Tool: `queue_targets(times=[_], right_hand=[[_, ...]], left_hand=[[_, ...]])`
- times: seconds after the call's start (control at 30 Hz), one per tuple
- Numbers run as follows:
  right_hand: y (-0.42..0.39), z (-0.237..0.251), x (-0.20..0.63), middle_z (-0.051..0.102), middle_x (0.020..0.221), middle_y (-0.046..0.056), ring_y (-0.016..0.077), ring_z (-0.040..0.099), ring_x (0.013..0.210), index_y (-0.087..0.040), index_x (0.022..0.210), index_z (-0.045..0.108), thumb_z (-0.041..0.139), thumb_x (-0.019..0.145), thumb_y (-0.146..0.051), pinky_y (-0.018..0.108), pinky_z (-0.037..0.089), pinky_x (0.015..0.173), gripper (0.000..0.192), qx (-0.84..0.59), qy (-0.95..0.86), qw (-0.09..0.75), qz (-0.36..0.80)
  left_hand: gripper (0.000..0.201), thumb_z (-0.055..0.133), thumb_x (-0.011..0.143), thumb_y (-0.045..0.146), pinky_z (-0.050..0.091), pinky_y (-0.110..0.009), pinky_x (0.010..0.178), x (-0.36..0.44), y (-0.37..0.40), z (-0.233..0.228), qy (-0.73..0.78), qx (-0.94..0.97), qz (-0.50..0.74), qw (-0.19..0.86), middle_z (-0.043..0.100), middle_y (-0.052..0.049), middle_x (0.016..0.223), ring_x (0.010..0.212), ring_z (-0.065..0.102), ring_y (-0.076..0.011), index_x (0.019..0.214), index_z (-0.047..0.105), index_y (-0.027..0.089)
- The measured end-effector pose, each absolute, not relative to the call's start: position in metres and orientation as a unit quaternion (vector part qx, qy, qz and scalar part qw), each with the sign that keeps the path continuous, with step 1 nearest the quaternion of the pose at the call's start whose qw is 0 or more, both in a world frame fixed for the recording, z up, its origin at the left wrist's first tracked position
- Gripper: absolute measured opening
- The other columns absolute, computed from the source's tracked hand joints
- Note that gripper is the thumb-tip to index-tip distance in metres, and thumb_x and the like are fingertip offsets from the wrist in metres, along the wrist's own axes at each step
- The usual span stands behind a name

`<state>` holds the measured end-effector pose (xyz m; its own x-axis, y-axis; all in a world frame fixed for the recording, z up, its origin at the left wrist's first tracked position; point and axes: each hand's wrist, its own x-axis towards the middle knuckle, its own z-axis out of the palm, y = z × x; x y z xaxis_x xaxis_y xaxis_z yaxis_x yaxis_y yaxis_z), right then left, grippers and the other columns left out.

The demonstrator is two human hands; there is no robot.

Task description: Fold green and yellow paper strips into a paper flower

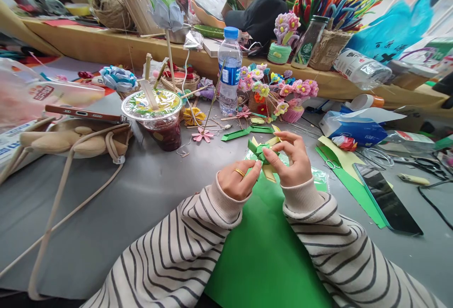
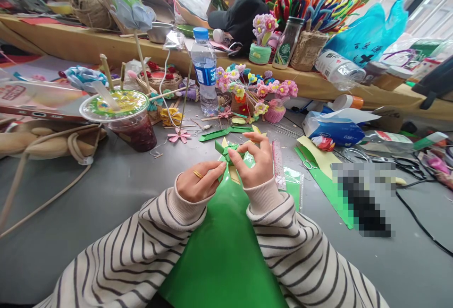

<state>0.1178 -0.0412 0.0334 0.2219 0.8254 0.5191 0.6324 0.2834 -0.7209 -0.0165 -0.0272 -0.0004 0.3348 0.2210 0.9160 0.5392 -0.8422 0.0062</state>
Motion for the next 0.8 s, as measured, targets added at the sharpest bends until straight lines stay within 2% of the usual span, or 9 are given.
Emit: queue_targets(times=[0.13, 0.3, 0.57, 0.8], right_hand=[[-0.042, 0.033, 0.117, 0.046, 0.094, 0.005, 0.0177, 0.045, 0.092, -0.019, 0.061, 0.053, 0.056, 0.066, -0.032, 0.039, 0.035, 0.086, 0.015, -0.591, -0.61, 0.517, 0.109], [-0.039, 0.026, 0.118, 0.045, 0.086, 0.003, 0.017, 0.046, 0.086, -0.019, 0.058, 0.054, 0.058, 0.064, -0.034, 0.038, 0.036, 0.083, 0.017, -0.567, -0.617, 0.536, 0.102], [-0.04, 0.027, 0.118, 0.044, 0.088, 0.004, 0.0168, 0.045, 0.089, -0.019, 0.06, 0.054, 0.058, 0.065, -0.033, 0.038, 0.037, 0.084, 0.015, -0.579, -0.609, 0.532, 0.106], [-0.038, 0.023, 0.119, 0.043, 0.089, 0.004, 0.0171, 0.045, 0.092, -0.018, 0.06, 0.054, 0.059, 0.063, -0.033, 0.039, 0.037, 0.086, 0.016, -0.584, -0.578, 0.552, 0.146]], left_hand=[[0.019, 0.056, 0.061, 0.005, 0.046, -0.02, 0.052, -0.015, -0.027, 0.002, -0.249, -0.797, -0.532, 0.142, 0.065, -0.008, 0.067, 0.059, 0.059, -0.0129, 0.08, 0.056, 0.011], [0.012, 0.058, 0.064, 0.018, 0.044, -0.02, 0.051, -0.012, -0.025, 0.005, -0.305, -0.787, -0.52, 0.13, 0.064, -0.004, 0.063, 0.055, 0.057, -0.0118, 0.075, 0.056, 0.013], [0.018, 0.046, 0.068, 0.006, 0.041, -0.016, 0.046, -0.012, -0.025, -0.001, -0.281, -0.799, -0.511, 0.145, 0.065, -0.004, 0.066, 0.055, 0.058, -0.0101, 0.078, 0.058, 0.014], [0.019, 0.045, 0.067, 0.005, 0.042, -0.018, 0.046, -0.012, -0.026, 0.0, -0.263, -0.801, -0.514, 0.159, 0.066, -0.005, 0.065, 0.055, 0.059, -0.0113, 0.077, 0.059, 0.013]])
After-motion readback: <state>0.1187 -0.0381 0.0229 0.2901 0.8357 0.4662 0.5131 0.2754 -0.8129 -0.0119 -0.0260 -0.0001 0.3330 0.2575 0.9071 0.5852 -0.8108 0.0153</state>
